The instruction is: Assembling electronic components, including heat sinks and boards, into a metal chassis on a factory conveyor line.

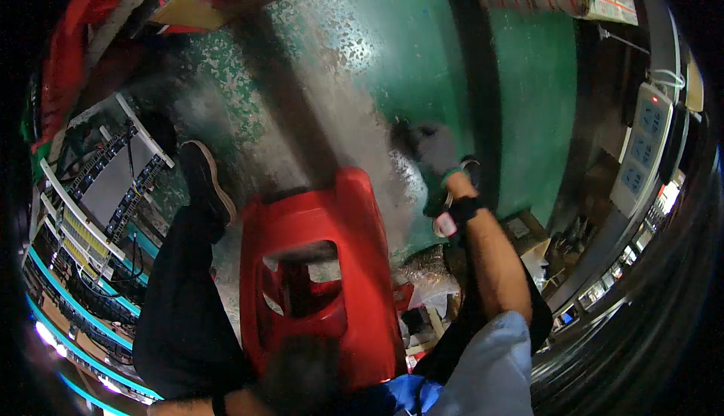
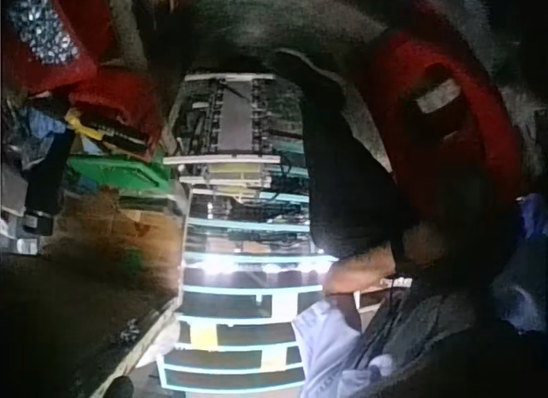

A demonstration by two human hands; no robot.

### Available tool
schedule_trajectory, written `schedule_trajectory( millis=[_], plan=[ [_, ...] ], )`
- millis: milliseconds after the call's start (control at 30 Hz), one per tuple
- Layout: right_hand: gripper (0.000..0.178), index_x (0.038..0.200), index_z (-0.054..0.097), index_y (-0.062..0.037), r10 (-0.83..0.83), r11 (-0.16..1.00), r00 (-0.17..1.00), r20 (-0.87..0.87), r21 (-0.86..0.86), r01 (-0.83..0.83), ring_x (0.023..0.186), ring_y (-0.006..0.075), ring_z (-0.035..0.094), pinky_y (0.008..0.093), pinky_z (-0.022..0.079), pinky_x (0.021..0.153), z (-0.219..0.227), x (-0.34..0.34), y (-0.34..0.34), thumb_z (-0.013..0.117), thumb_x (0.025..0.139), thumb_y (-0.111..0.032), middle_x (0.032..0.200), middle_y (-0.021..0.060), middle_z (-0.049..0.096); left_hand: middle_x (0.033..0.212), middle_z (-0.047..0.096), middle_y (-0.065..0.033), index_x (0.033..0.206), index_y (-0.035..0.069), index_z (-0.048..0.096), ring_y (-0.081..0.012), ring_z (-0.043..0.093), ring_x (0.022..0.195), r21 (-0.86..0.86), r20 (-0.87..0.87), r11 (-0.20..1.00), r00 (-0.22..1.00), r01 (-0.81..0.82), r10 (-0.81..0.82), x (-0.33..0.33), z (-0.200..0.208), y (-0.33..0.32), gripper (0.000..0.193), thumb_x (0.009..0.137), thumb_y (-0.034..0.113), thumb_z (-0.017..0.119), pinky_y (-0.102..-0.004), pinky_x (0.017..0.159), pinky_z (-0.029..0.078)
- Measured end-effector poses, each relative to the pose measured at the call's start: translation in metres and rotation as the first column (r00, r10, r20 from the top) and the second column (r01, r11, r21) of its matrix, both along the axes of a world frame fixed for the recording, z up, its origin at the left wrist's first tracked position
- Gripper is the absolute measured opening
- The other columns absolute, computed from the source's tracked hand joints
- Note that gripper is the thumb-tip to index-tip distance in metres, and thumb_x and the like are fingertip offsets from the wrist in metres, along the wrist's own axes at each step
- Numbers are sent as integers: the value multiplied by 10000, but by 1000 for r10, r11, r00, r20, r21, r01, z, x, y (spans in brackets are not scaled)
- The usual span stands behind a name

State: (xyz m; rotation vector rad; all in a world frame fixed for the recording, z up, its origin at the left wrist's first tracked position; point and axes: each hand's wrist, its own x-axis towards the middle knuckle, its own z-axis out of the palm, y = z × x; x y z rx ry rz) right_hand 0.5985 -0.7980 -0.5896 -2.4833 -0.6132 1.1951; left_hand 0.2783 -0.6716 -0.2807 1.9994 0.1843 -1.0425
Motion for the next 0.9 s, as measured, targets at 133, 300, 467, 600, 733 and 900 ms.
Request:
schedule_trajectory(
  millis=[133, 300, 467, 600, 733, 900],
  plan=[
    [179, 893, 714, -22, -225, 971, 972, -67, -100, 218, 618, 146, 627, 310, 499, 574, 1, 41, -36, 638, 882, -184, 739, 84, 672, 859, 605, -87, 966, 51, 609, -245, 596, 833, 9, -20, 1000, 1000, 17, -17, 2, 1, -2, 226, 817, 219, 583, -382, 710, 492],
    [230, 859, 701, -6, -365, 931, 912, -185, -70, 359, 630, 162, 636, 327, 497, 584, -31, 14, -57, 655, 897, -228, 710, 69, 672, 750, 589, -84, 902, 71, 587, -269, 593, 687, -150, 71, 978, 985, -147, 159, -12, -13, 2, 196, 797, 236, 597, -413, 654, 502],
    [181, 939, 709, -31, 38, 982, 994, -100, 188, -18, 649, 181, 658, 333, 522, 639, -21, -46, -22, 651, 893, -196, 816, 103, 714, 824, 605, -125, 960, 37, 608, -278, 606, 791, 32, 147, 989, 979, -145, 139, -20, -13, -9, 234, 819, 219, 568, -412, 669, 513],
    [173, 938, 699, -27, 154, 974, 977, -147, 191, -125, 712, 191, 676, 345, 533, 667, -7, -89, 50, 640, 892, -183, 833, 119, 701, 862, 624, -170, 995, -7, 632, -312, 625, 880, 33, 13, 999, 1000, -13, 13, -26, -10, -20, 258, 854, 173, 512, -443, 707, 540],
    [206, 900, 677, -21, 328, 934, 932, -152, 196, -297, 808, 235, 687, 382, 533, 717, 3, -121, 104, 640, 878, -222, 878, 157, 685, 788, 611, -151, 847, 52, 628, -298, 604, 792, 354, 351, 886, 921, -301, 172, -33, -22, -32, 177, 842, 193, 523, -441, 706, 521],
    [195, 878, 667, -29, 567, 805, 824, 5, 210, -555, 858, 238, 673, 386, 521, 746, -13, -147, 133, 633, 872, -220, 912, 152, 681, 833, 608, -165, 881, 31, 643, -307, 606, 813, 178, 119, 955, 969, -236, 217, -35, -10, -35, 210, 837, 197, 523, -434, 738, 518]
  ],
)
